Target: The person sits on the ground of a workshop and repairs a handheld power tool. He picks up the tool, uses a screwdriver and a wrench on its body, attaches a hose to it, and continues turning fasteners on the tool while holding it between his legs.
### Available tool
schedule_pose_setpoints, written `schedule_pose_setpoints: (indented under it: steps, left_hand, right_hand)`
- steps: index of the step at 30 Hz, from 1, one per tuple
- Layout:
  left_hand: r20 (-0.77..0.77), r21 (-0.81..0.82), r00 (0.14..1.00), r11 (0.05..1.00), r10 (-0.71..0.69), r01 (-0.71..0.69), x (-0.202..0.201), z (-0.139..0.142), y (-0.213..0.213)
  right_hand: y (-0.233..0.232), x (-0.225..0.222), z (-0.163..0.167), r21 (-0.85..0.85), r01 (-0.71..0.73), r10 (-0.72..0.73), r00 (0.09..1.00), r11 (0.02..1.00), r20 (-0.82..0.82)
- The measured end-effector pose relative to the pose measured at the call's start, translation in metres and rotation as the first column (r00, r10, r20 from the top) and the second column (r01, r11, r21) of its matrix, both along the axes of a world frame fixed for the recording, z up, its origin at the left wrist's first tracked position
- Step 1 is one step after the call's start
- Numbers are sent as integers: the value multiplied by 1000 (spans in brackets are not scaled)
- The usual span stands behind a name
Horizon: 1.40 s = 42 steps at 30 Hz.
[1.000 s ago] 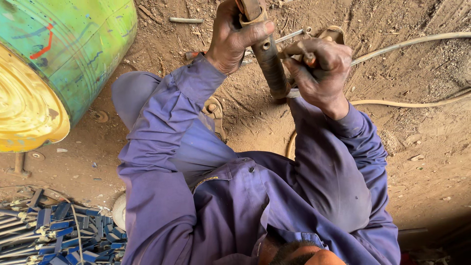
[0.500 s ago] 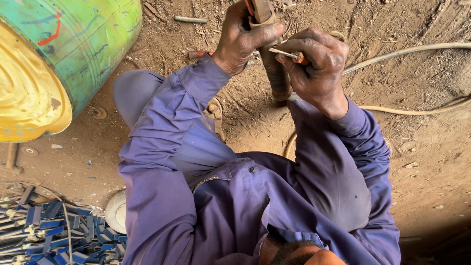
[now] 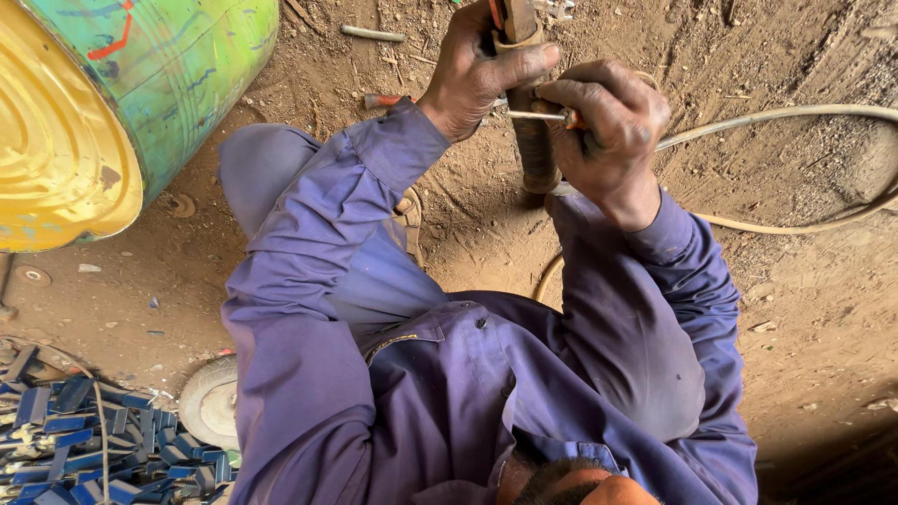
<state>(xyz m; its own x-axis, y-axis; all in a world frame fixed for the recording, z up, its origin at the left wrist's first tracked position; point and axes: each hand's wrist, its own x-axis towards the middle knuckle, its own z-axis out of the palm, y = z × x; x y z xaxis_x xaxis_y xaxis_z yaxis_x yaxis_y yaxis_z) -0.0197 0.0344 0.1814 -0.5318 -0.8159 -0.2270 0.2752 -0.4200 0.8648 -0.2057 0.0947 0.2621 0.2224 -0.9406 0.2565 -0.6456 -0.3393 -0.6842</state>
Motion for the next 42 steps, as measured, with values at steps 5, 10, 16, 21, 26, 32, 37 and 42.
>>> schedule_pose_setpoints:
  steps: [5,10,16,21,26,32,37,42]
  left_hand:
    - [-1,32,1000,999,-15,15,1,0,1]
    - [-4,-21,1000,1000,9,-9,0,-1,0]
    - [-8,28,1000,1000,-10,11,-1,-1,-1]
    - [27,-21,1000,1000,-14,15,-1,0,-1]
    - [42,-3,999,1000,-28,28,1,0,-2]
    - [-6,8,1000,1000,-7,7,0,2,-2]
    - [-7,30,1000,1000,0,0,-1,3,-2]
    - [-8,61,1000,998,-13,13,1,3,-2]
  right_hand:
    - [3,0,-2,-64,-7,1,996,998,-85]
    - [4,3,-2,-101,2,-16,991,995,-136]
    - [3,9,-5,-169,21,-55,979,985,-197]
    - [6,8,-8,-175,-1,-55,946,984,-319]
    - [6,10,-13,-115,39,-77,931,993,-356]
    - [0,10,-7,-154,33,-59,983,988,-171]
    - [-2,5,2,-110,-38,24,992,993,-123]
    - [-4,1,1,-87,-93,79,986,992,-148]
